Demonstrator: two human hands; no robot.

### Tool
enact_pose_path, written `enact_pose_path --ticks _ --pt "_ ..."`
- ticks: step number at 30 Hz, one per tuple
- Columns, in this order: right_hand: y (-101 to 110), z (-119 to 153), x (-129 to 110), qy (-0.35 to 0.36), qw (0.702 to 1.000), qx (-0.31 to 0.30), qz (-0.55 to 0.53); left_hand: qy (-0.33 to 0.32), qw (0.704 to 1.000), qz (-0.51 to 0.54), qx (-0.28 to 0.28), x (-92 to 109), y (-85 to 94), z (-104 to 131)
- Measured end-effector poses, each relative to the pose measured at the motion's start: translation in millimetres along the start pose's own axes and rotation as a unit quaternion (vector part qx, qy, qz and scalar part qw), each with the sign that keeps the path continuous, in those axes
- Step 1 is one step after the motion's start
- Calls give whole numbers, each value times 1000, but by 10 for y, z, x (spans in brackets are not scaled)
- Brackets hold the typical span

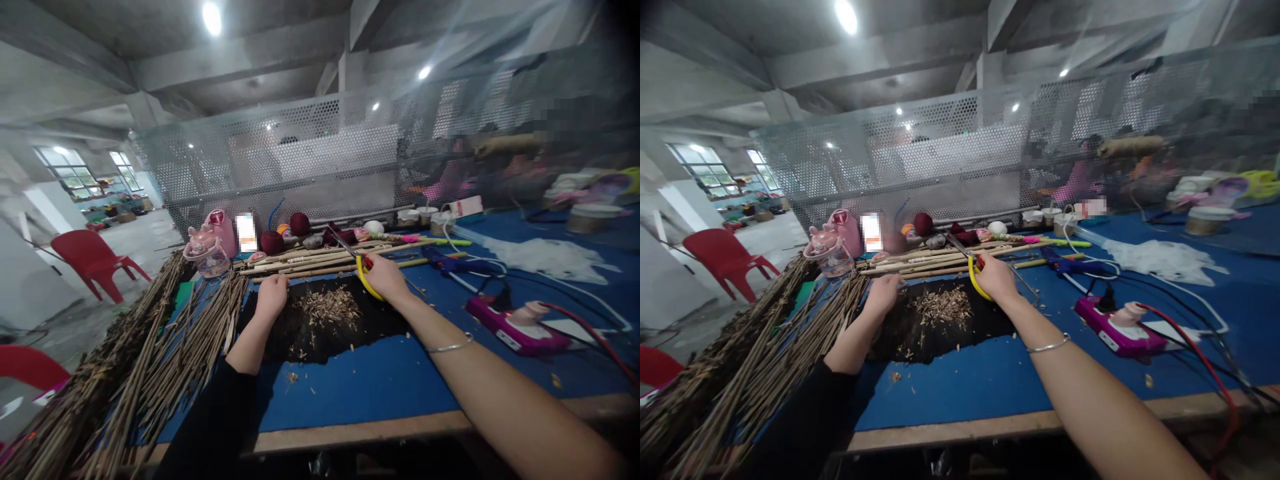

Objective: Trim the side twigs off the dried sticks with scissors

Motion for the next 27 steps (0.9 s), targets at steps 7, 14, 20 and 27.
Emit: enact_pose_path --ticks 7,14,20,27 --pt "-21 78 -162 36 999 -22 9 -43 986 -151 -54 53 -351 58" --pt "-61 159 -315 67 997 -35 -3 -65 964 -244 -87 69 -472 50" --pt "-125 278 -492 106 992 -58 -23 -77 973 -207 -61 60 -442 76" --pt "-156 332 -551 120 988 -76 -54 -85 963 -241 -91 36 -421 61"
Point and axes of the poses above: each hand's wrist, its own z-axis away from the middle knuckle, its own y-axis out of the back of the hand, x = y × z, the point moved 8 cm from there along -z, towards the middle knuckle, and after that the axes turned 9 degrees about -x, right-handed, at the moved point
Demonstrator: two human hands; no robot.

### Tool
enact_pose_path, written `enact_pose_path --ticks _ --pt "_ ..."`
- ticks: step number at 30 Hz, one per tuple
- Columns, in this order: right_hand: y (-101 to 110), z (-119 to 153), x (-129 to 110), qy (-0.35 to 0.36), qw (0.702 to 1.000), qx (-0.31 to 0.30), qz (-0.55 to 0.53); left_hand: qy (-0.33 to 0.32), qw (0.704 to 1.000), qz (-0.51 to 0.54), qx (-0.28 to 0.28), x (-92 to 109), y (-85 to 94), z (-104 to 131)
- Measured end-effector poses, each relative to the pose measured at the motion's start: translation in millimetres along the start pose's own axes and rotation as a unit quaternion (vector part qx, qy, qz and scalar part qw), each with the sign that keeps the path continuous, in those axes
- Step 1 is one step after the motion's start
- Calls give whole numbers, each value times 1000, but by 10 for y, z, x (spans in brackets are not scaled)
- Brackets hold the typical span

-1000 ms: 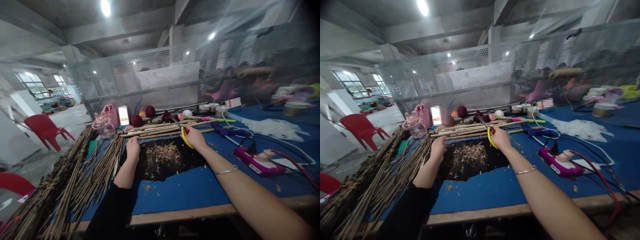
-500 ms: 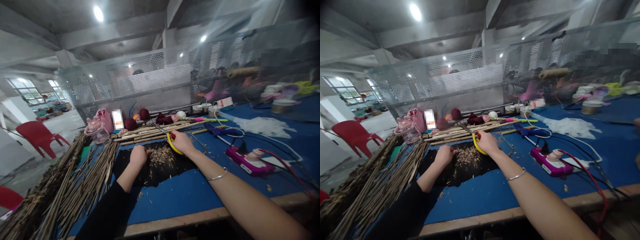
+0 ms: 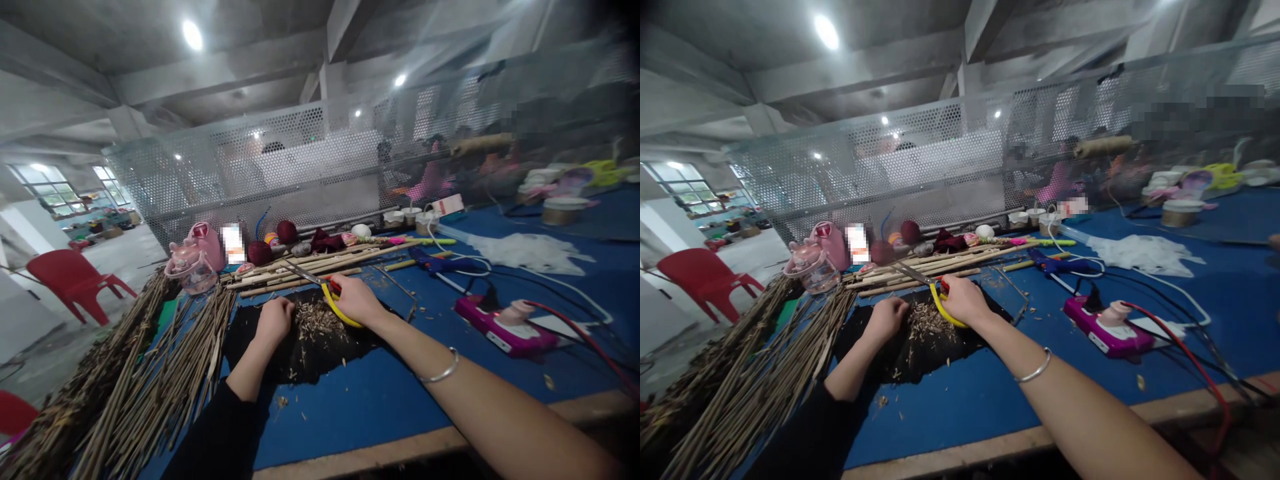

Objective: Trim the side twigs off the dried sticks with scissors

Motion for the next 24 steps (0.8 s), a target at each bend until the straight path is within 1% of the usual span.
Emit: enact_pose_path --ticks 2,4,6,7,8,10,11,12,13,14,16,17,18,20,24 --pt "0 -4 17 -9 1000 -2 1 9 999 37 23 -14 68 19" --pt "5 -5 25 -16 1000 0 2 16 994 98 44 -8 123 52" --pt "14 1 7 -12 1000 5 -18 27 982 183 40 14 119 98" --pt "19 8 -11 -6 999 9 -39 38 970 237 21 31 76 125" --pt "20 18 -33 1 998 9 -69 54 952 301 -9 54 4 158" --pt "10 42 -79 13 989 6 -147 78 895 429 -94 161 -198 248" --pt "-6 54 -106 20 981 -1 -193 82 867 473 -133 238 -289 301" --pt "-23 67 -137 29 970 -8 -243 82 846 501 -164 313 -362 352" --pt "-45 79 -173 40 955 -19 -294 84 832 516 -183 370 -417 396" --pt "-70 90 -209 51 937 -32 -343 86 826 522 -193 410 -456 430" --pt "-117 110 -273 64 907 -59 -413 92 830 516 -191 431 -501 465" --pt "-135 118 -295 66 899 -69 -428 93 834 511 -188 426 -516 469" --pt "-148 125 -309 66 897 -75 -430 91 837 506 -187 419 -530 467" --pt "-160 134 -323 66 903 -79 -416 76 842 497 -194 410 -560 456" --pt "-166 119 -278 59 909 -74 -407 46 858 463 -218 396 -630 447"
Point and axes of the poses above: each hand's wrist, its own z-axis away from the middle knuckle, its own y-axis out of the back of the hand, x = y × z, the point moved 8 cm from there along -z, towards the middle knuckle, and after that the axes turned 9 degrees about -x, right-handed, at the moved point
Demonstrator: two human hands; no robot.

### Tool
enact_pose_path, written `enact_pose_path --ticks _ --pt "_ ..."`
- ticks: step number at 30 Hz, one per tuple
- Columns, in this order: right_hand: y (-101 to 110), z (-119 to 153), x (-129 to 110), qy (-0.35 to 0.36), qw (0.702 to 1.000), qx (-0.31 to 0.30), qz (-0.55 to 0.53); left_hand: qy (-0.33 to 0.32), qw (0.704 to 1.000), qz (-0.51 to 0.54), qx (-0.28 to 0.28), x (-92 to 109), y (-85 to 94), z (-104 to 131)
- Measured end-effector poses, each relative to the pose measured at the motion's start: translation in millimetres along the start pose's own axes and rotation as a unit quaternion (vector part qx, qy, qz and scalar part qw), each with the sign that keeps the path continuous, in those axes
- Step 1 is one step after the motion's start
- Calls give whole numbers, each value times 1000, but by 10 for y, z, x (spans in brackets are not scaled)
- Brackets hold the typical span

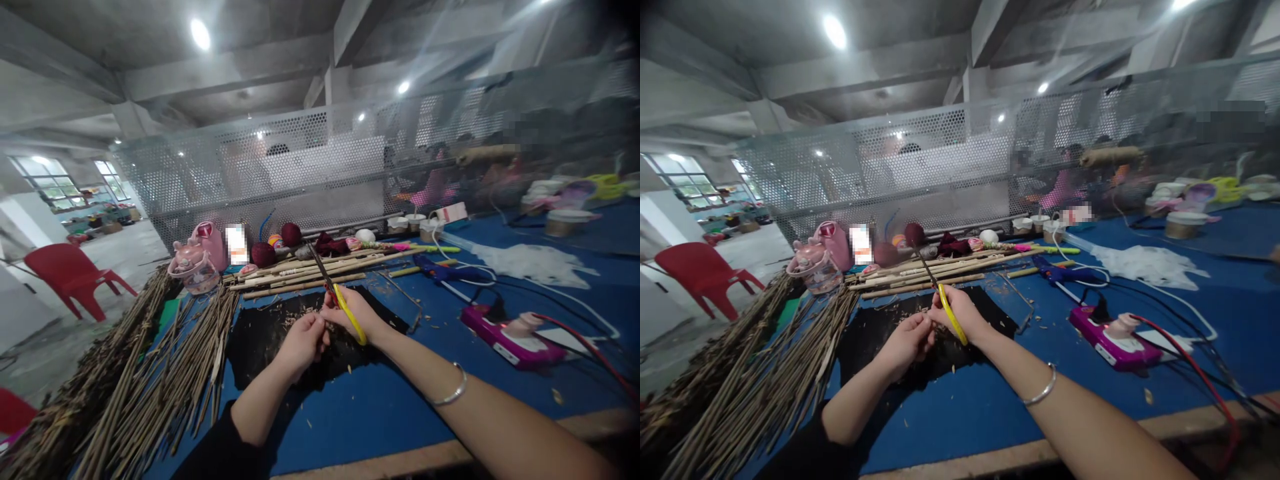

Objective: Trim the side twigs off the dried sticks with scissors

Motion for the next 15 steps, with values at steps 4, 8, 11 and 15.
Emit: enact_pose_path --ticks 4,8,11,15 --pt "109 -23 37 10 999 39 -4 0 999 -42 -9 -21 -26 -2" --pt "140 -38 82 -6 997 51 -55 3 999 -32 7 -11 -17 13" --pt "137 -31 60 -10 996 56 -70 -7 1000 -11 16 20 -10 21" --pt "162 -14 -14 -5 998 52 22 -34 997 35 56 100 52 48"
Point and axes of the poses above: each hand's wrist, its own z-axis away from the middle knuckle, its own y-axis out of the back of the hand, x = y × z, the point moved 8 cm from there along -z, towards the middle knuckle, and after that the axes turned 9 degrees about -x, right-handed, at the moved point
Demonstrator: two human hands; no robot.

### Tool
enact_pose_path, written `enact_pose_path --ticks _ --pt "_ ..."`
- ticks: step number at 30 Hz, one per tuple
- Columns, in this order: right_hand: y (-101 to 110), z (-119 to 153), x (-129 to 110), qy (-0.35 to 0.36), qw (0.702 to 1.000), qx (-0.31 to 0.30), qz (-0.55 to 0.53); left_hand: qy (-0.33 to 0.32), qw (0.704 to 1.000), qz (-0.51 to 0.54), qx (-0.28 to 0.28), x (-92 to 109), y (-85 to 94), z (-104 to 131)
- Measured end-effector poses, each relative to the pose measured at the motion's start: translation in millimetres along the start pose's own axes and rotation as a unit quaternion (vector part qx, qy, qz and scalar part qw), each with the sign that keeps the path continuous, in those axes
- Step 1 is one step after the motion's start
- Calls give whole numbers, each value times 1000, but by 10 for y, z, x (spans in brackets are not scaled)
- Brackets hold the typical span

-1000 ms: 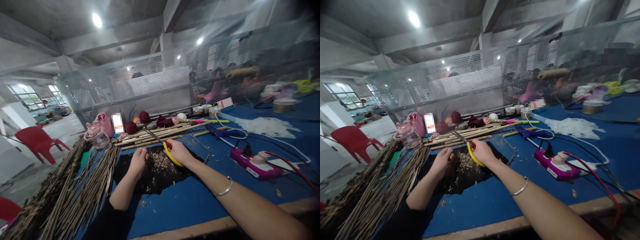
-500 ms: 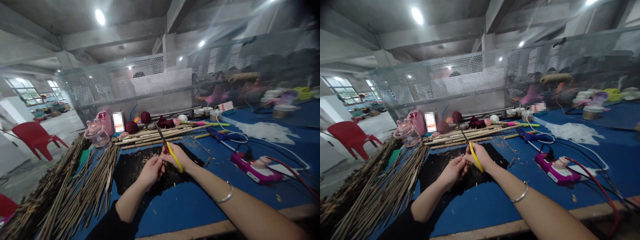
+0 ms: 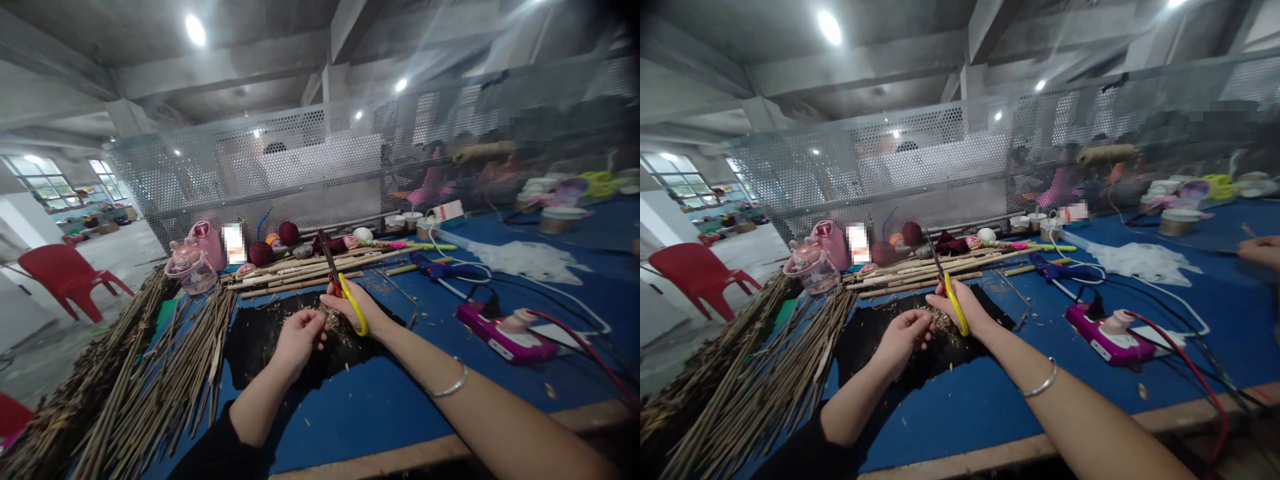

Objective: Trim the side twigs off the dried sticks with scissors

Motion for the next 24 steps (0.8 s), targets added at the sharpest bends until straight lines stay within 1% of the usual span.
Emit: enact_pose_path --ticks 2,4,6,8,12,15,19,24 --pt "-12 5 -2 -10 996 -29 84 -21 998 25 44 61 77 20" --pt "-26 20 22 -30 983 -58 170 -45 995 41 81 122 152 43" --pt "-38 44 37 -42 969 -77 233 -70 991 48 105 175 210 64" --pt "-58 67 19 -36 959 -86 266 -91 988 48 119 213 249 78" --pt "-106 97 -56 -9 951 -90 297 -107 986 30 123 239 262 80" --pt "-127 103 -77 -7 948 -92 304 -118 987 4 113 264 231 82" --pt "-137 99 -57 -15 948 -99 303 -137 984 -28 111 317 204 102" --pt "-118 87 -10 -18 953 -90 288 -149 981 -39 122 329 243 103"
Point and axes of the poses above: each hand's wrist, its own z-axis away from the middle knuckle, its own y-axis out of the back of the hand, x = y × z, the point moved 8 cm from there along -z, towards the middle knuckle, and after that the axes turned 9 degrees about -x, right-handed, at the moved point
